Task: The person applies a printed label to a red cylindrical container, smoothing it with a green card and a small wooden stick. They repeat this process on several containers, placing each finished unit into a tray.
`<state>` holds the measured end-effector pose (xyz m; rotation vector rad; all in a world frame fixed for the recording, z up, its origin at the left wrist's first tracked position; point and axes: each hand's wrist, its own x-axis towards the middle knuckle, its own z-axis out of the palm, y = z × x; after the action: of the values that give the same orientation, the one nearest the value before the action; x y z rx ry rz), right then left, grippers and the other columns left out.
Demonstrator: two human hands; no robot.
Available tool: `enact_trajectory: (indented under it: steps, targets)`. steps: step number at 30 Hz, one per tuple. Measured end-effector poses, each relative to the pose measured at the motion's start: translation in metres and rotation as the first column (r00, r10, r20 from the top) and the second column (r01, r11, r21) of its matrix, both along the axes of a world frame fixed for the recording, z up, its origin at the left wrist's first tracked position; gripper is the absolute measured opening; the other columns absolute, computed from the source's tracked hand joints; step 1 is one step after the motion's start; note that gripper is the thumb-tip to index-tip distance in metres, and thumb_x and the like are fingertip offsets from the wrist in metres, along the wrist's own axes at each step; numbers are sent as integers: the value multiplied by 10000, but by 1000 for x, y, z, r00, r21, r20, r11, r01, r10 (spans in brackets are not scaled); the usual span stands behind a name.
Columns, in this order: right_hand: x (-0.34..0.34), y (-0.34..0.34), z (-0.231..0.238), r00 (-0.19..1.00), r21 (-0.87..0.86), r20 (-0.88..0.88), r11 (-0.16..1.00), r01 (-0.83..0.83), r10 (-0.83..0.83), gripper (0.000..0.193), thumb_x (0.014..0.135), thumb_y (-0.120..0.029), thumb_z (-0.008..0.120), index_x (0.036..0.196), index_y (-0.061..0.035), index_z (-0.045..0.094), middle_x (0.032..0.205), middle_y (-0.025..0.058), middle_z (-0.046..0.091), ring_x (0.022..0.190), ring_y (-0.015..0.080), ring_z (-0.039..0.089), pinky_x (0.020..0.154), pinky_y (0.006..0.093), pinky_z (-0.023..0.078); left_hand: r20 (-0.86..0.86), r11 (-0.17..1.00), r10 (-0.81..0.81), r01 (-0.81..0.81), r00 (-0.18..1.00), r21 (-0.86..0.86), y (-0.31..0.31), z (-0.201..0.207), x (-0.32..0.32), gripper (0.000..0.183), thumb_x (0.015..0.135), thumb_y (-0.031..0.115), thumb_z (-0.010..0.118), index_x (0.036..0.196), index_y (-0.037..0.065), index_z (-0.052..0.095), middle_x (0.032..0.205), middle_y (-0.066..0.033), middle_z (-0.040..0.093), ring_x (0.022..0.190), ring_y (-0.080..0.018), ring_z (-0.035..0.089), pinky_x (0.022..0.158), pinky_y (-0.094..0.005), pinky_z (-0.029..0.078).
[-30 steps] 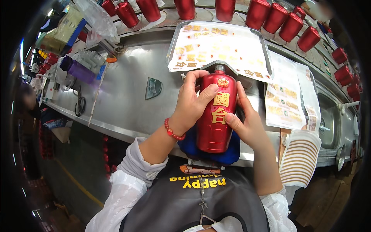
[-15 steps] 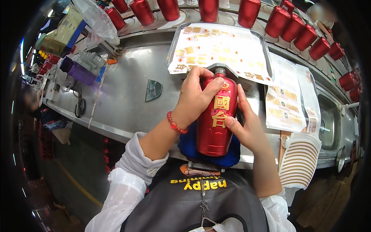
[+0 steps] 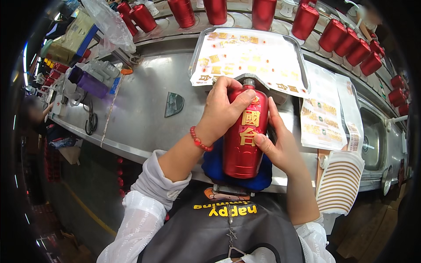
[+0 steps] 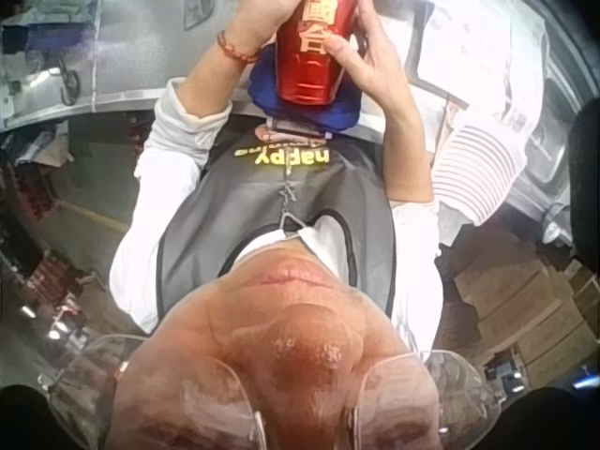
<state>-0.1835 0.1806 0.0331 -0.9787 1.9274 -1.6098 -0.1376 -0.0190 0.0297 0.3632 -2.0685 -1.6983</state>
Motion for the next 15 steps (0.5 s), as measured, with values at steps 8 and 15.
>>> enact_trajectory:
  steps: [8, 15]
  targets:
    - [-1, 1, -2, 1000, -4, 11, 1000, -5, 5, 963, 920, -422, 717, 1567, 64, 195, 1461, 298, 473, 1390, 333, 460, 1139, 381, 355, -380, 909, -74, -94, 922, -405, 2, 14, 23, 426, 960, 400, 653, 1183, 39, 620, 1116, -129, 658, 1024, -276, 575, 980, -410, 443]
    - [-22, 11, 19, 843, -39, -509, 983, 181, -175, 690, 860, -152, 774, 1431, 62, 452, 1273, 276, 613, 1103, 306, 674, 776, 322, 556, -250, 601, -353, 14, 901, -799, -7, 22, 45, 455, 978, 501, 566, 1262, 178, 715, 1192, -59, 641, 1174, -277, 436, 1024, -426, 367]
